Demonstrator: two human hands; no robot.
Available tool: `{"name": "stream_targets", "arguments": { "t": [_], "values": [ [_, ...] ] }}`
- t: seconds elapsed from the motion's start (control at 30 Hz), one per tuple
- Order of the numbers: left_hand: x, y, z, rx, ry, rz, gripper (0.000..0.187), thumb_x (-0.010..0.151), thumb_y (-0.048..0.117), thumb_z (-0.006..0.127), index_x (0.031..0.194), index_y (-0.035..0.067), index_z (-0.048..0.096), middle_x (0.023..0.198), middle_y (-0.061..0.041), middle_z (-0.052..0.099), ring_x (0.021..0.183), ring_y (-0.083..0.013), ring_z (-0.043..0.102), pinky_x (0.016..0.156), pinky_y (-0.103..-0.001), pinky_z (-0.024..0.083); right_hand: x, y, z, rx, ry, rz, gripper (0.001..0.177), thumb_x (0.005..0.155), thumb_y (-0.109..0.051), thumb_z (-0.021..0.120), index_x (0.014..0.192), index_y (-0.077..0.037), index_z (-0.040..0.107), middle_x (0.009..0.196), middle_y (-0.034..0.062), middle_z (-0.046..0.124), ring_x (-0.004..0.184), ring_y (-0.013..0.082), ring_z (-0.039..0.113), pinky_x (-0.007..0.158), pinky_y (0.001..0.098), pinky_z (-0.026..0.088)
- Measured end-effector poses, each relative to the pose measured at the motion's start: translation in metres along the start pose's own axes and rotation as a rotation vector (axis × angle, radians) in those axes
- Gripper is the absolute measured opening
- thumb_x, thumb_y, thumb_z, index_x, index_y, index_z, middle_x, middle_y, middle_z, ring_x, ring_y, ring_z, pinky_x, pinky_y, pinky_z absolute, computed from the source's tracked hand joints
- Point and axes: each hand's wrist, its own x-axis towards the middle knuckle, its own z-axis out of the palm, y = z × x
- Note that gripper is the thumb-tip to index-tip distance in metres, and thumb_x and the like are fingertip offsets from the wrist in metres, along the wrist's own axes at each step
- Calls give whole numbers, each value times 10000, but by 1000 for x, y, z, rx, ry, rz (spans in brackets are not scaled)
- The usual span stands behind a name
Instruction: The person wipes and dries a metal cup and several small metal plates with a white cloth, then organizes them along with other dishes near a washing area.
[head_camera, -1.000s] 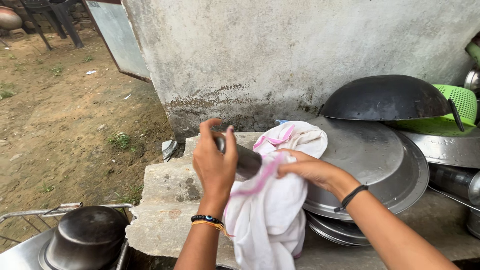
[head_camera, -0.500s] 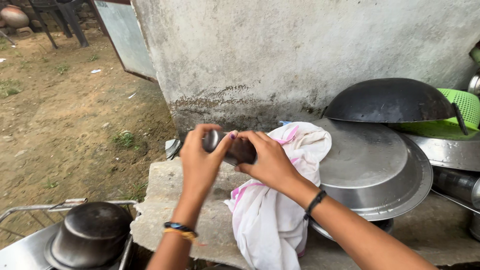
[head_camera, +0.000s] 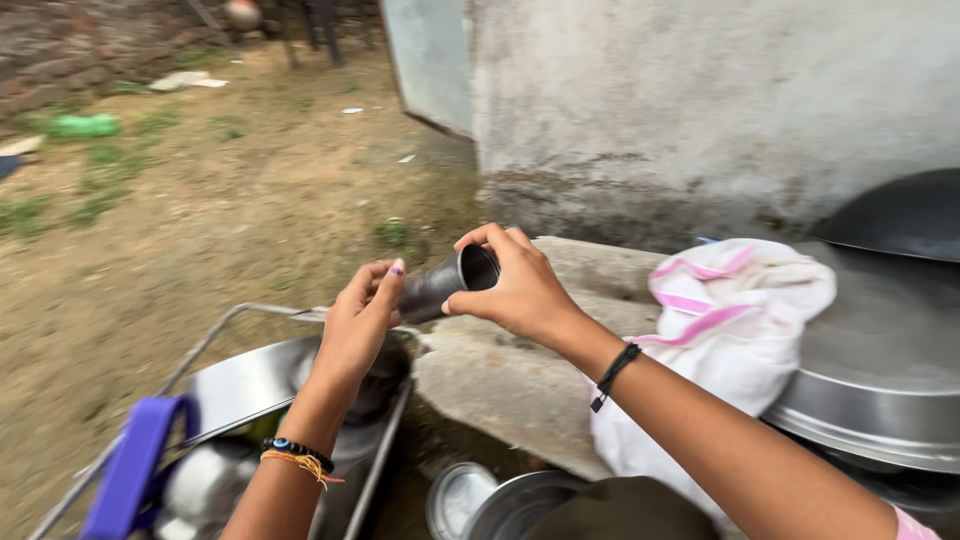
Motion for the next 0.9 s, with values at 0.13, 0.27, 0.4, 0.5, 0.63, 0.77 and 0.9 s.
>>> {"name": "stream_targets", "arguments": {
  "t": [0.13,0.27,0.4,0.5,0.63,0.77,0.9],
  "values": [
    [-15,-49,-52,57,41,-48,447,937,452,652,1179,81,713,1000,-72,731,873,-128,650,742,-315,555,-8,-25,49,-86,-51,-83,687,567,-334,907,1163,-163,611,1131,136,574,1075,327,626,906,429,524],
    [-36,-121,-82,132,69,-159,435,872,463,669,1163,141,699,1038,-68,757,920,-164,680,761,-344,556,-33,-29,84,-91,-129,-51,706,558,-310,907,1172,-161,592,1139,127,558,1087,338,614,889,440,525],
    [-68,-191,-103,392,213,-284,482,839,539,702,1122,151,747,1052,-124,770,1017,-246,708,909,-361,526,-67,-15,102,-135,-153,40,697,556,-306,923,1150,-151,592,1130,136,547,1085,351,610,905,437,526],
    [-101,-235,-115,411,272,-430,503,819,563,713,1090,143,779,1100,-147,767,1090,-291,699,969,-383,508,-83,-4,108,-197,-167,133,716,540,-307,924,1157,-164,591,1158,130,534,1087,353,606,918,436,526],
    [-132,-276,-125,396,353,-616,496,815,546,721,1110,151,776,1153,-145,751,1152,-325,673,1000,-417,498,-80,-4,111,-185,-163,104,713,552,-304,904,1174,-160,587,1166,135,542,1092,354,609,923,437,528],
    [-169,-331,-126,405,368,-703,538,856,550,697,1074,70,804,1105,-192,811,1107,-344,735,998,-441,535,-88,-1,116,-233,-148,-1,714,559,-315,910,1178,-145,597,1175,154,550,1110,379,598,934,440,522],
    [-188,-357,-127,624,394,-975,545,808,568,763,1122,124,790,1263,-179,651,1182,-392,622,993,-477,495,-90,-7,115,-240,-196,64,721,561,-305,897,1206,-166,605,1184,143,553,1118,367,603,933,441,519]
  ]
}}
